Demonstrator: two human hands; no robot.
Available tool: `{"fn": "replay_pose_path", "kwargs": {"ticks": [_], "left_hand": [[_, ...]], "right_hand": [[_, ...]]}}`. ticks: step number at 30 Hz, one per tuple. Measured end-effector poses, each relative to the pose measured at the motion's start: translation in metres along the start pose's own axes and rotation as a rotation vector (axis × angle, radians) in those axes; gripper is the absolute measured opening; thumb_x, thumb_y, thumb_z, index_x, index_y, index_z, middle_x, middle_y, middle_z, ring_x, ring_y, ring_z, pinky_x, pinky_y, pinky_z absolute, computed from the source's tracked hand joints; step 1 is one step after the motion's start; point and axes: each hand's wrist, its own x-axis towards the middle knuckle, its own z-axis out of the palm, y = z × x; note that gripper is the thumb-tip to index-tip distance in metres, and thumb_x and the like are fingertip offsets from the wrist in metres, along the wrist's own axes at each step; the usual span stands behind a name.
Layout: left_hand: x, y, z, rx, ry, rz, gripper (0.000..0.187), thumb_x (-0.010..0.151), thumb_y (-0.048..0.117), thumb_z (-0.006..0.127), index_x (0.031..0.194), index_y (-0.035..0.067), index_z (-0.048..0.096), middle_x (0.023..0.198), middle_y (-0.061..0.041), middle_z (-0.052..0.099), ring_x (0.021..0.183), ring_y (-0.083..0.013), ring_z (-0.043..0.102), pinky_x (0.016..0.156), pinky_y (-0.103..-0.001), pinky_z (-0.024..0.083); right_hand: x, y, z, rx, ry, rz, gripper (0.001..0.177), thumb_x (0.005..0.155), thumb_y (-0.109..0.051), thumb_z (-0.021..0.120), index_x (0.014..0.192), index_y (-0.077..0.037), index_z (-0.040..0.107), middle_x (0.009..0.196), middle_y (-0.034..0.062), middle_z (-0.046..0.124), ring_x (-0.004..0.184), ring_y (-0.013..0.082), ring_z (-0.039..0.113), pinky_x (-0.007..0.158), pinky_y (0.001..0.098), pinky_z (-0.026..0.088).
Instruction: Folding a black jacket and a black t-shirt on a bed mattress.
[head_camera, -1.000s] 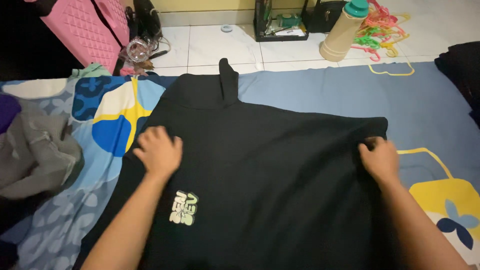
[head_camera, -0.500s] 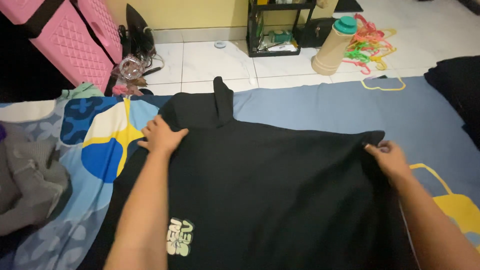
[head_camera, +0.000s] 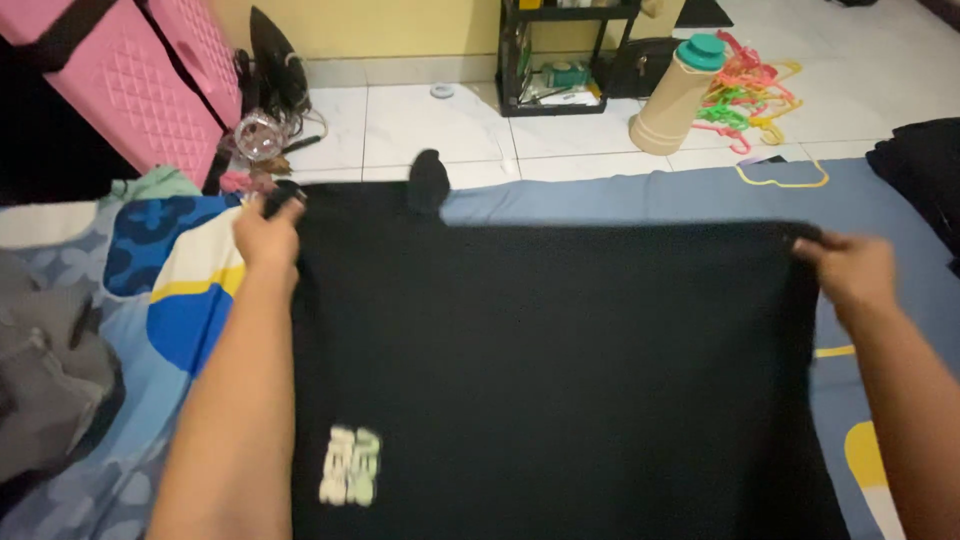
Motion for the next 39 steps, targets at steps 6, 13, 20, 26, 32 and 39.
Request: {"fn": "replay_pose_path", "kwargs": {"ticks": [6,13,20,26,32,39], "left_hand": [[0.026,0.027,-0.013,-0.227,0.186,0.105,0.024,0.093,0.012,0.08,0.112,0.0,0.072,0.11,-0.014,0.075,0.097,-0.0204,0.067,0.089,-0.035,0.053],[-0.011,0.043,-0.039,0.369,0.069,0.207,0.072,0.097,0.032,0.069,0.151,-0.001,0.034,0.145,-0.03,0.045,0.136,-0.0453,0.041,0.101,-0.07,0.032],[-0.164,0.046,-0.049,1.002,-0.452,0.498,0.078,0.093,0.055,0.054,0.154,0.01,0.037,0.166,-0.019,0.025,0.157,-0.0406,0.012,0.108,-0.082,0.014],[-0.118,-0.06,-0.121,0.874,-0.043,0.199,0.073,0.101,0.053,0.054,0.15,0.001,0.045,0.162,-0.021,0.036,0.144,-0.0467,0.032,0.1,-0.074,0.031],[-0.121,-0.061,-0.179,0.853,-0.147,0.013,0.056,0.091,0.056,0.069,0.124,0.011,0.067,0.122,-0.018,0.065,0.121,-0.0411,0.055,0.096,-0.063,0.043],[-0.118,-0.018,-0.151,0.723,-0.236,-0.041,0.06,0.084,0.058,0.071,0.125,0.015,0.067,0.119,-0.008,0.07,0.122,-0.0357,0.058,0.096,-0.063,0.042]], "right_hand": [[0.039,-0.064,0.029,-0.113,0.164,-0.157,0.034,0.093,-0.013,0.08,0.124,0.0,0.075,0.099,0.0204,0.073,0.077,0.0218,0.065,0.071,0.0378,0.051],[0.005,-0.049,0.094,-0.229,0.11,-0.581,0.059,0.099,-0.017,0.075,0.146,0.009,0.051,0.145,0.0337,0.053,0.133,0.0477,0.051,0.11,0.0534,0.041],[-0.223,-0.104,0.094,-0.45,-0.359,-0.693,0.055,0.096,-0.038,0.062,0.144,-0.013,0.054,0.159,0.0171,0.041,0.151,0.0356,0.03,0.112,0.0617,0.026],[-0.185,-0.039,0.067,-0.747,-0.166,-0.345,0.073,0.097,-0.057,0.046,0.156,-0.015,0.037,0.165,0.0117,0.029,0.15,0.0304,0.025,0.112,0.0623,0.025],[-0.181,-0.045,0.046,-0.69,-0.054,0.025,0.071,0.102,-0.053,0.057,0.152,-0.004,0.054,0.151,0.0251,0.053,0.136,0.0405,0.053,0.111,0.0548,0.044],[-0.158,-0.004,0.032,-0.601,-0.193,0.216,0.068,0.104,-0.051,0.062,0.137,0.008,0.065,0.129,0.0351,0.067,0.119,0.0486,0.065,0.101,0.0565,0.051]]}}
